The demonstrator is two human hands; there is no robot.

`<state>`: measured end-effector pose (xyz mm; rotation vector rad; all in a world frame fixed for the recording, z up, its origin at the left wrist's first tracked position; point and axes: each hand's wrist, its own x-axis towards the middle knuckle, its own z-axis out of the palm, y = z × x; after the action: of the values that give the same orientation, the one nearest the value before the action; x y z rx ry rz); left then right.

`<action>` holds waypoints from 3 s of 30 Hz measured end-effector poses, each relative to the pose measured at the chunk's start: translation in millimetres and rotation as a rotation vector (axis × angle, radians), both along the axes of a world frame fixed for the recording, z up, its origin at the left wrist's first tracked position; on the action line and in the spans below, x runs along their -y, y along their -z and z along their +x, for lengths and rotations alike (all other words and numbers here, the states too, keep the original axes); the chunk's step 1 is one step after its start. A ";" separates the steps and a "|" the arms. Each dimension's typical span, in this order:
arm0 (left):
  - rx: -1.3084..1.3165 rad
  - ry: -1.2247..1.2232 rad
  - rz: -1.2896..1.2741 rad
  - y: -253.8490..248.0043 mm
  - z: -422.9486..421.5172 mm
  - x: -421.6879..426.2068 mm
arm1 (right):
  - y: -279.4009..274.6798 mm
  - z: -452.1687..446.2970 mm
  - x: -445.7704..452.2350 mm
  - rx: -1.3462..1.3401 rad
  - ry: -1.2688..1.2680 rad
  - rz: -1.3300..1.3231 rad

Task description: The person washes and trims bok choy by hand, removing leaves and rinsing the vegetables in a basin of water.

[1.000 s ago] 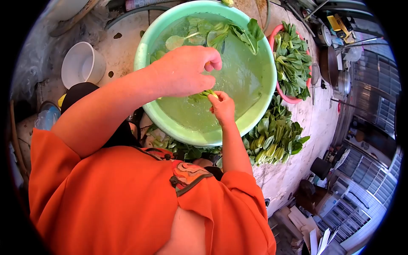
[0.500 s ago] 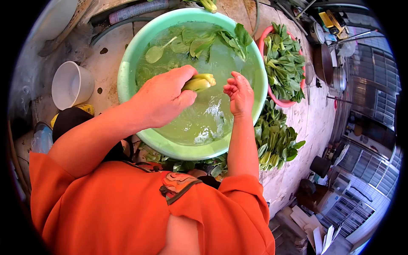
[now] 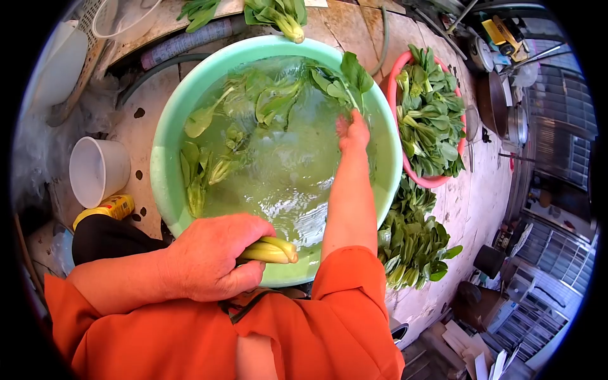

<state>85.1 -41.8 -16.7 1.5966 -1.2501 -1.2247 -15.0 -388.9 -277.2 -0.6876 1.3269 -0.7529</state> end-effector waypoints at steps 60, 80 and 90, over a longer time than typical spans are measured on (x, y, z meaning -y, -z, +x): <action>0.100 0.169 -0.075 -2.4 -3.1 -21.6 | -295.2 -104.8 -269.0 -0.359 -0.901 -0.369; -0.762 -0.004 0.181 19.2 -22.2 -28.1 | -293.3 -64.8 -276.5 -0.305 -0.764 -0.500; -0.670 0.066 0.148 23.2 -16.7 -21.8 | -306.3 -71.3 -265.4 -0.374 -0.983 -0.569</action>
<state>68.4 -20.0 -39.9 1.0905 -0.7942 -1.7358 -86.3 -123.4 29.1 -1.8267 0.8955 -0.1669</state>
